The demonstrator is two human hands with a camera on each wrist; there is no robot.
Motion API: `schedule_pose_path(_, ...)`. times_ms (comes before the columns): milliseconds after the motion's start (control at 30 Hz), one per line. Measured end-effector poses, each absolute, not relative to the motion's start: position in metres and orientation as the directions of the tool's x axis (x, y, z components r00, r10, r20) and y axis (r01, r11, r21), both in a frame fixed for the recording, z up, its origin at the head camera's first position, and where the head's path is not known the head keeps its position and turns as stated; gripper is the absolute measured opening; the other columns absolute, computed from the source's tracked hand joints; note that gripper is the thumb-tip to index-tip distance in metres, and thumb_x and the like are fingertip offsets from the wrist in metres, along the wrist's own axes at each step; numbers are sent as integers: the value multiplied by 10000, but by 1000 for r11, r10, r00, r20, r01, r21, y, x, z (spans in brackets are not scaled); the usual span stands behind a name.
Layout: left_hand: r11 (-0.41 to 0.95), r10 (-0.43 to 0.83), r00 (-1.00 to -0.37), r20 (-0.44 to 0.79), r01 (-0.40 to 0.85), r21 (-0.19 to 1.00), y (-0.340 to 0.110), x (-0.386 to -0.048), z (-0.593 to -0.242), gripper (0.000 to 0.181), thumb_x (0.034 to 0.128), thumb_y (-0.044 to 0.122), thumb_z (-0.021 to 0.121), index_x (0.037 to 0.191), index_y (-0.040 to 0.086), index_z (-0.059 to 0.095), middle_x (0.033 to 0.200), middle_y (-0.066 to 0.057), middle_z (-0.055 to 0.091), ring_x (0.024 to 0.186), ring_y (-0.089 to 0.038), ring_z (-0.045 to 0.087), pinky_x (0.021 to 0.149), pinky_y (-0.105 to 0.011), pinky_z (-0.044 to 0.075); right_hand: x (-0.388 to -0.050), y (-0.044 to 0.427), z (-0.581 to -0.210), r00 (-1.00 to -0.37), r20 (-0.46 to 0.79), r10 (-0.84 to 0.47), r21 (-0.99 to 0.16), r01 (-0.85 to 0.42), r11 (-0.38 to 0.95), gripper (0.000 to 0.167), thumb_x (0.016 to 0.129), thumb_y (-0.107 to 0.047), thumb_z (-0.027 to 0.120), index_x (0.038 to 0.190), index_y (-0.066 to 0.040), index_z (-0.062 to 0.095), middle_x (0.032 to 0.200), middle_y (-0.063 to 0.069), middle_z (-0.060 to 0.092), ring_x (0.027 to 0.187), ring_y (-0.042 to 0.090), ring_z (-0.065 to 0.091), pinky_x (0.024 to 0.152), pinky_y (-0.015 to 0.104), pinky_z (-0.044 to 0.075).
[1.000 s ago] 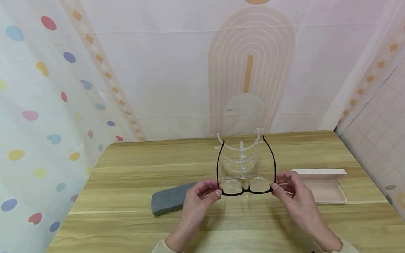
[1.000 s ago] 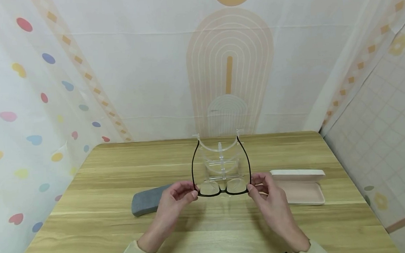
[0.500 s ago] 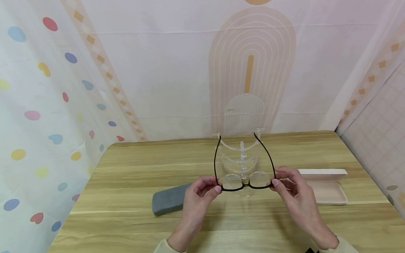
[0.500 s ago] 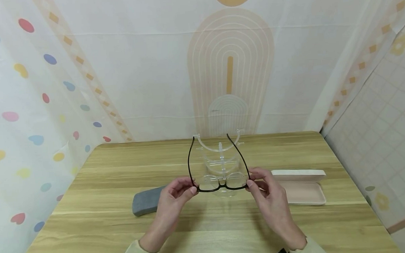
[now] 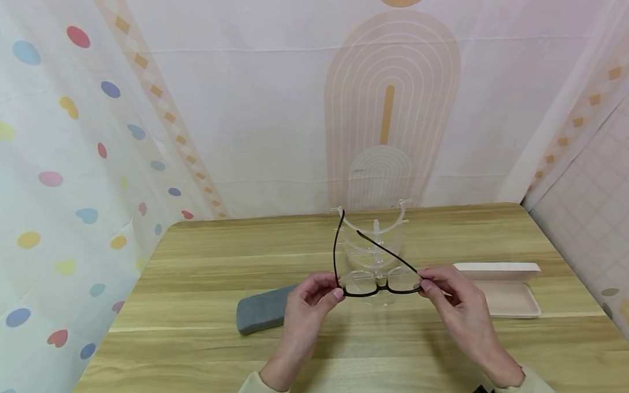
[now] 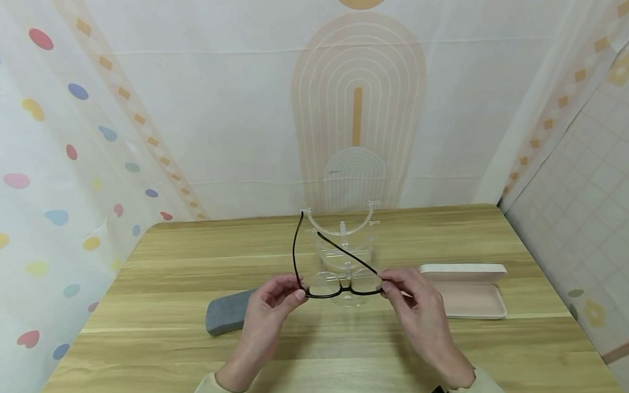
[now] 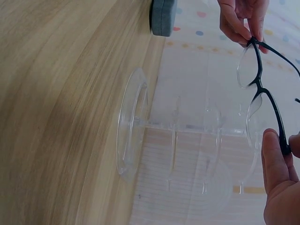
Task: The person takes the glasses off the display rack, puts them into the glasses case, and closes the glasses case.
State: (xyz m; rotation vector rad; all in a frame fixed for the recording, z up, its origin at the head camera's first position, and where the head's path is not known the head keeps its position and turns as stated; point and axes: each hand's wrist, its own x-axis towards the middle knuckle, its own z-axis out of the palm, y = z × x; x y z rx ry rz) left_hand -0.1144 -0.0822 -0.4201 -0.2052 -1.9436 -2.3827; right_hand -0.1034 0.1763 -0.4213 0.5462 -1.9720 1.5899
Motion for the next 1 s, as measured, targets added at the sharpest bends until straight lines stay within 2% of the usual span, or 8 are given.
schedule_pose_path(100,-208,36,-991,125,115,971,-83,-114,-420,262,888,-146,689,1138,-172,614,1034,-172,684,897,-112,679,845,-294,602,-104,176,-422,-757,654,16,-740,-634,226,318,856,276,627,1072,60,714,1006,-26,687,870,72,732,732,200,594)
schedule_pose_path(333,-216,32,-995,96,87,972,-84,-115,-419,271,890,-131,705,1149,-157,630,1078,-265,661,913,-163,692,846,-304,603,-103,179,-421,-766,642,-24,-725,-617,305,298,868,244,652,1046,21,739,988,53,681,893,49,721,724,185,590)
schedule_pose_path(500,-216,24,-996,90,83,973,-84,-115,-419,270,884,-135,706,1146,-144,640,1086,-278,658,911,-160,691,847,-307,603,-102,179,-420,-769,639,-29,-711,-605,360,293,869,222,673,1032,-5,760,1001,37,683,881,14,697,678,149,567)
schedule_pose_path(700,-214,20,-995,98,91,973,-84,-115,-419,293,885,-149,693,1163,-185,608,1024,-122,699,892,-123,685,842,-295,601,-101,177,-421,-750,662,-8,-692,-615,377,302,856,216,691,1005,-30,784,994,46,687,830,24,676,616,119,524)
schedule_pose_path(800,-207,16,-995,102,97,973,-84,-115,-419,283,888,-147,690,1155,-186,607,1004,-79,706,885,-115,683,839,-290,599,-102,176,-421,-750,661,-11,-690,-615,382,311,851,220,694,999,-38,784,1004,50,682,845,16,676,641,118,534)
schedule_pose_path(1000,-188,-2,-994,107,106,976,-85,-114,-418,275,876,-123,720,1135,-166,637,1065,-239,690,901,-150,689,828,-273,591,-102,175,-421,-771,637,-15,-708,-592,384,288,848,217,702,984,-24,782,1013,72,682,868,7,681,679,141,563)
